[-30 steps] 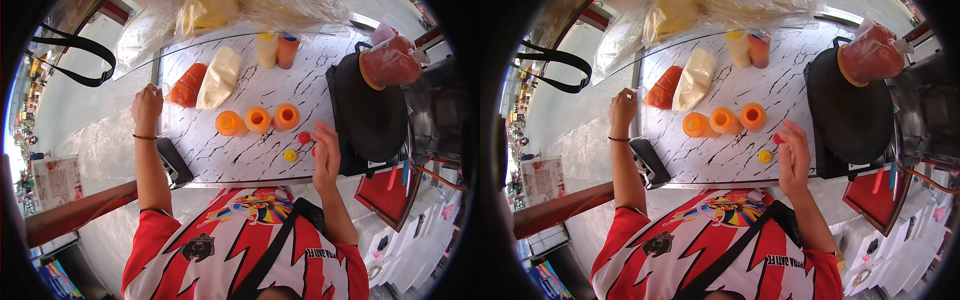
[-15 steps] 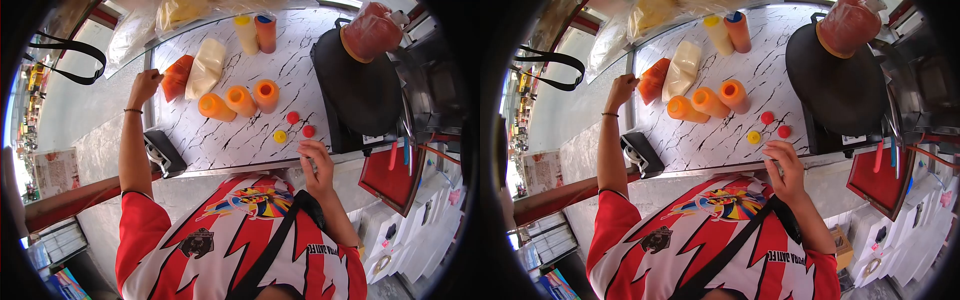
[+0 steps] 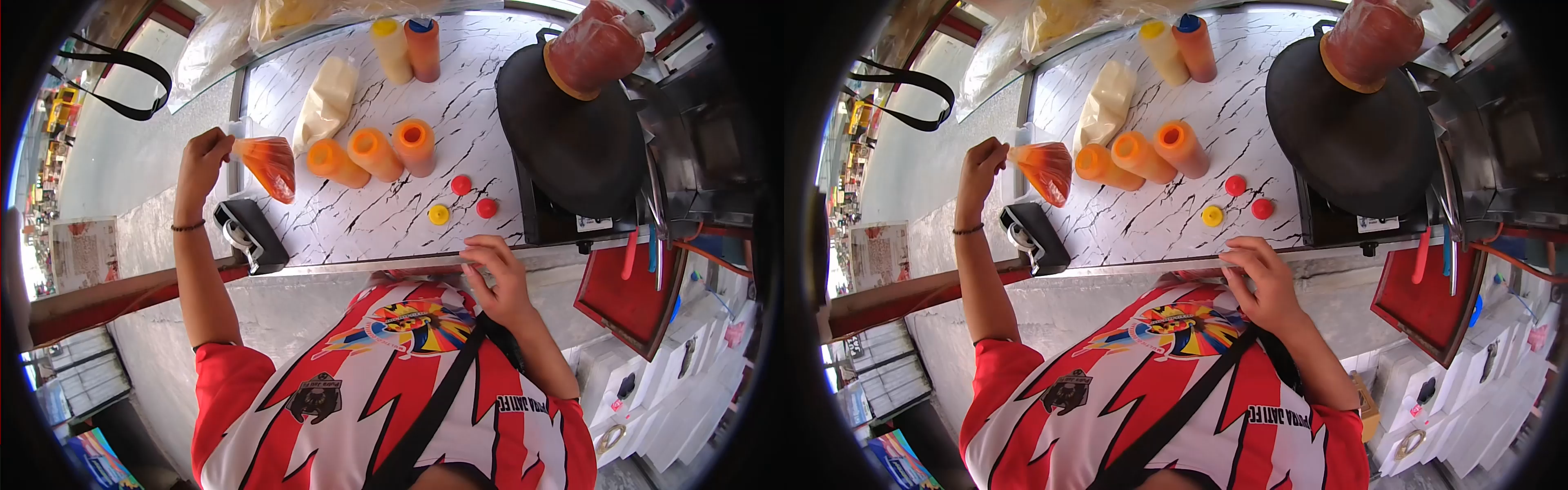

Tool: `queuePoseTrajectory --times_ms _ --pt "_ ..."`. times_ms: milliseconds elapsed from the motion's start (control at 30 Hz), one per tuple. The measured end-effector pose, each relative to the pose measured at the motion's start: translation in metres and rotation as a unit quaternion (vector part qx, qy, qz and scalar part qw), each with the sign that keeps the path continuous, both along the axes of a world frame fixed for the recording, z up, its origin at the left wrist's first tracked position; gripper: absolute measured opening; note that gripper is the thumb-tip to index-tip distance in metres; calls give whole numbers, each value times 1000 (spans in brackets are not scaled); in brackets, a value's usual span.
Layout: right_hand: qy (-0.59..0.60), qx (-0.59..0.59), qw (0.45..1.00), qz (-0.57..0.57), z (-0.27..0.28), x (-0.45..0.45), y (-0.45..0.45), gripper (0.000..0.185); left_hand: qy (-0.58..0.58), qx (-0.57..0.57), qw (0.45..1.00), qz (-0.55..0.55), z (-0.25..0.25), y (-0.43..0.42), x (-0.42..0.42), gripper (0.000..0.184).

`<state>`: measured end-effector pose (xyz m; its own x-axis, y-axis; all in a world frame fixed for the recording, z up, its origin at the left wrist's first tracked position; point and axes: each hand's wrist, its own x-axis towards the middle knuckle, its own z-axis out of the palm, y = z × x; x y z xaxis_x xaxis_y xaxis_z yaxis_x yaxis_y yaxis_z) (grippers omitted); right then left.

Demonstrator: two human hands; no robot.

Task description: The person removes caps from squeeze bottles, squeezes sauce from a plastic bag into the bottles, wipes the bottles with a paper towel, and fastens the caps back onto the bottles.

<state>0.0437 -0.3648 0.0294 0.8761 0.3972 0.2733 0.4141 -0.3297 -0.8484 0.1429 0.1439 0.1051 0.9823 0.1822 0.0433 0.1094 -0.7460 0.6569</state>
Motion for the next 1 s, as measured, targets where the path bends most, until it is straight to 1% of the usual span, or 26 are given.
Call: queuePoseTrajectory --times_ms 100,167,233,300,367,433,500,567,633,667,700,767,800,900,933,967,1000 --pt "2 -3 999 40 0 4 1 19 17 -45 999 25 5 -18 -49 30" --pt "12 0 997 71 -3 8 3 19 22 -111 992 57 -7 -27 -77 27" --pt "16 -8 994 103 -6 12 3 20 20 -138 987 77 -10 -58 -95 26" --pt "15 -22 990 137 -8 15 7 21 -7 -141 984 105 -25 -99 -108 25" --pt "3 -34 988 151 -7 16 15 21 -5 -106 989 105 -45 -133 -124 26" --pt "-13 -57 985 160 -10 16 26 23 8 -158 982 101 -77 -153 -137 26" --pt "-27 -91 982 163 -20 9 45 26 47 -145 986 71 -96 -161 -145 26" --pt "-21 -123 981 146 -25 1 78 35 28 -141 990 5 -109 -159 -146 25" --pt "-13 -154 980 126 -29 -3 119 45 11 -133 989 -68 -102 -154 -145 25" --pt "-8 -169 979 116 -32 -2 140 50 46 -100 990 -82 -94 -144 -146 25" --pt "-3 -185 977 107 -35 -3 154 55 -2 -65 992 -108 -96 -132 -149 28" --pt "-19 -224 969 99 -46 -4 172 56 -111 9 983 -147 -102 -103 -148 41" --pt "-25 -241 965 100 -48 -5 179 57 -83 56 978 -182 -109 -95 -145 74" --pt "1 -265 962 61 -40 -9 178 53 -103 124 966 -201 -145 -107 -141 98" --pt "2 -272 961 47 -39 -11 177 49 -104 136 964 -204 -160 -107 -141 107" --pt "2 -291 956 44 -34 -11 174 49 -116 120 965 -201 -174 -106 -140 106" --pt "5 -310 950 42 -28 -13 172 48 -124 104 967 -199 -176 -106 -139 106"
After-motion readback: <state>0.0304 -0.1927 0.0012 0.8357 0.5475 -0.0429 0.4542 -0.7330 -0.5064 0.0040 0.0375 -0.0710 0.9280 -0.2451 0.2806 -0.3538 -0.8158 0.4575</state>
